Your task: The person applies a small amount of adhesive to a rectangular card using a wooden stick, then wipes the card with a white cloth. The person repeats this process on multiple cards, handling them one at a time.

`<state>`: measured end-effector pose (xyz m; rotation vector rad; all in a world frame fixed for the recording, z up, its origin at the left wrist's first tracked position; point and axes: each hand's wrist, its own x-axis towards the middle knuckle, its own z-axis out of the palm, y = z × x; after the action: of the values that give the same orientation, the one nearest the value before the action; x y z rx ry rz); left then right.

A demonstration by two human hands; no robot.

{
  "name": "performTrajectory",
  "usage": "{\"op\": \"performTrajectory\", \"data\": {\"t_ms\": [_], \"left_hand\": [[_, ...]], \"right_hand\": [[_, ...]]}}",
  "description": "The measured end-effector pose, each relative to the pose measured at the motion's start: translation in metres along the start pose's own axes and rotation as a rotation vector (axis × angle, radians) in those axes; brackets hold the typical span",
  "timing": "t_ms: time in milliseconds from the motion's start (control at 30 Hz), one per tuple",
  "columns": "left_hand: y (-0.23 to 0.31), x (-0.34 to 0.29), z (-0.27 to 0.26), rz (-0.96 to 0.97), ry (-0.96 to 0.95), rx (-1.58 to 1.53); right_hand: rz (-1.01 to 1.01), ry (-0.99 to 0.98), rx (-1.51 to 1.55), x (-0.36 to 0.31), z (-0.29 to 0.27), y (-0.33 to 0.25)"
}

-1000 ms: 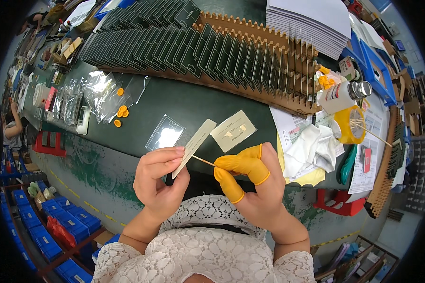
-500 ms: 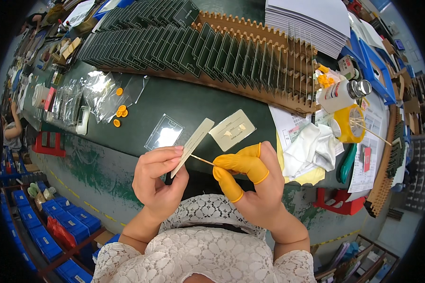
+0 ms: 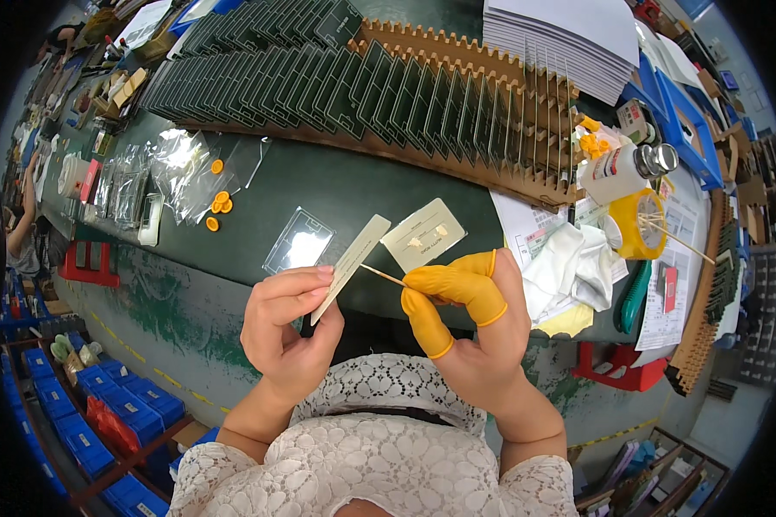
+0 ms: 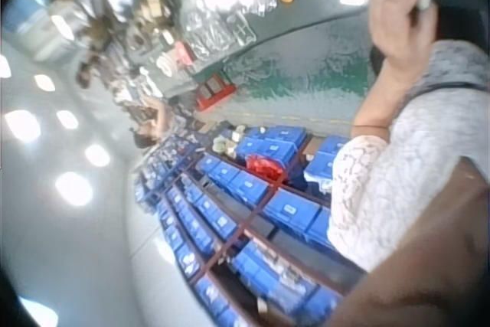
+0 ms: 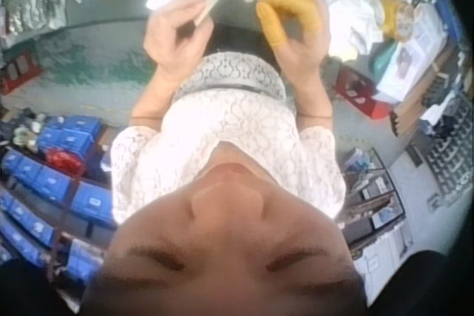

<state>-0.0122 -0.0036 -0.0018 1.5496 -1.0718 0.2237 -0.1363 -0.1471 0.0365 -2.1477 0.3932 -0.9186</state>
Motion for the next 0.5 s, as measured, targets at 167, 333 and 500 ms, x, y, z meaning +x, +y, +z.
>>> {"op": "performTrajectory", "data": {"t_ms": [167, 333, 500], "left_hand": [[-0.0008, -0.0007, 0.0003, 0.002, 0.001, -0.004], [-0.0042, -0.0026, 0.0007, 0.029, 0.017, -0.024], [-0.0037, -0.0025, 0.0002, 0.026, 0.014, -0.019]], "right_hand": [[-0.003, -0.011, -0.013, -0.0002, -0.0006, 0.0008], [0.008, -0.017, -0.013, -0.0008, -0.0003, 0.0001], [-0.004, -0.029, -0.013, -0.0025, -0.0002, -0.0022]]}}
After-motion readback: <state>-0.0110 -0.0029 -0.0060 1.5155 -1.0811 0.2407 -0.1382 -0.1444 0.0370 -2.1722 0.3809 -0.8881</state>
